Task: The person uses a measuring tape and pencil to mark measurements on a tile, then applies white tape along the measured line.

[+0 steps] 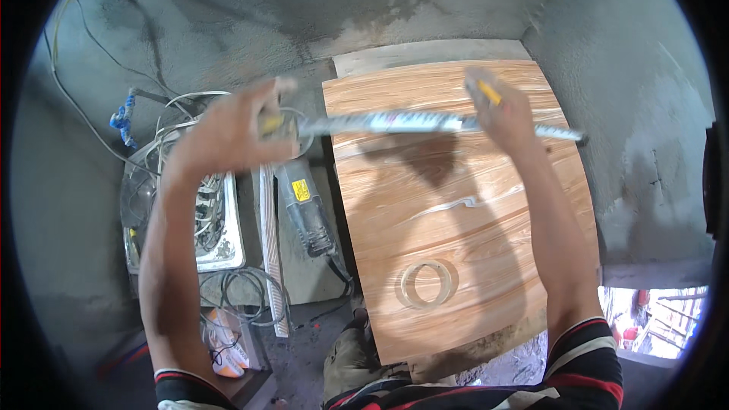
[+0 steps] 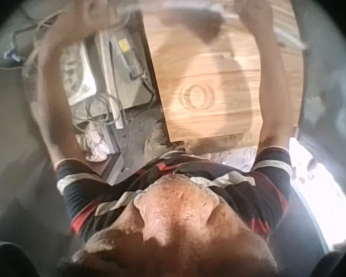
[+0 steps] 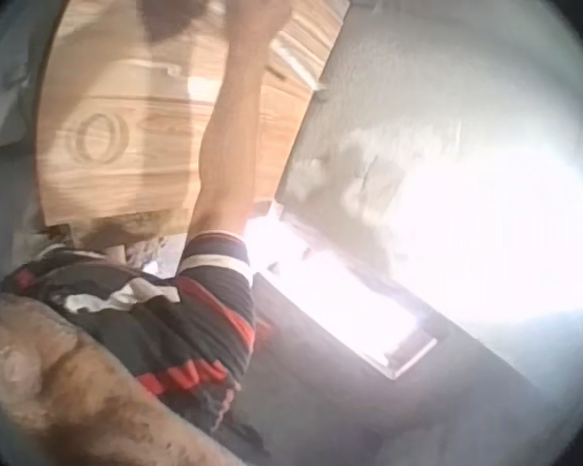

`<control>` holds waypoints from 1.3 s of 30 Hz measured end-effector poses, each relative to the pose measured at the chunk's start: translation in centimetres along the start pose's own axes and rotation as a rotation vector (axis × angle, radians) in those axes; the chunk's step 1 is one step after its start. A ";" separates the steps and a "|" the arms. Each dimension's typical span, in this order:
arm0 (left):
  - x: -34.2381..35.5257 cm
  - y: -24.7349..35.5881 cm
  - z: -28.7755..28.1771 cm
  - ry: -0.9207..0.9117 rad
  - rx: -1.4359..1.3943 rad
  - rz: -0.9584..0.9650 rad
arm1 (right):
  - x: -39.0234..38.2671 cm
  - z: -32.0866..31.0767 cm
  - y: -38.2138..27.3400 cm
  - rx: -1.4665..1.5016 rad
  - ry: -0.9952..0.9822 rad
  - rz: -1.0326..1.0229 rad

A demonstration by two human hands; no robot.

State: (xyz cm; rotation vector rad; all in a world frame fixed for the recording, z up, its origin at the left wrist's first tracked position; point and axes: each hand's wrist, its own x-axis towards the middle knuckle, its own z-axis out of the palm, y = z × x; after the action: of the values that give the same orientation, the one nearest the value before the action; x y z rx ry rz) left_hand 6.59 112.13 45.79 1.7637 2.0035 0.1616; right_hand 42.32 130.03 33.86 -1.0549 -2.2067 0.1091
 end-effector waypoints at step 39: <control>-37.1 -20.8 16.4 0.460 -0.867 -0.696 | 10.0 22.5 -4.7 0.581 -0.283 0.419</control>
State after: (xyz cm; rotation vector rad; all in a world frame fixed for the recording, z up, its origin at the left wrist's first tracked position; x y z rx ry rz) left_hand -2.98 69.45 33.04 0.4821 2.2065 1.0779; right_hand 21.14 138.64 23.67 -1.1831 -1.9541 1.0715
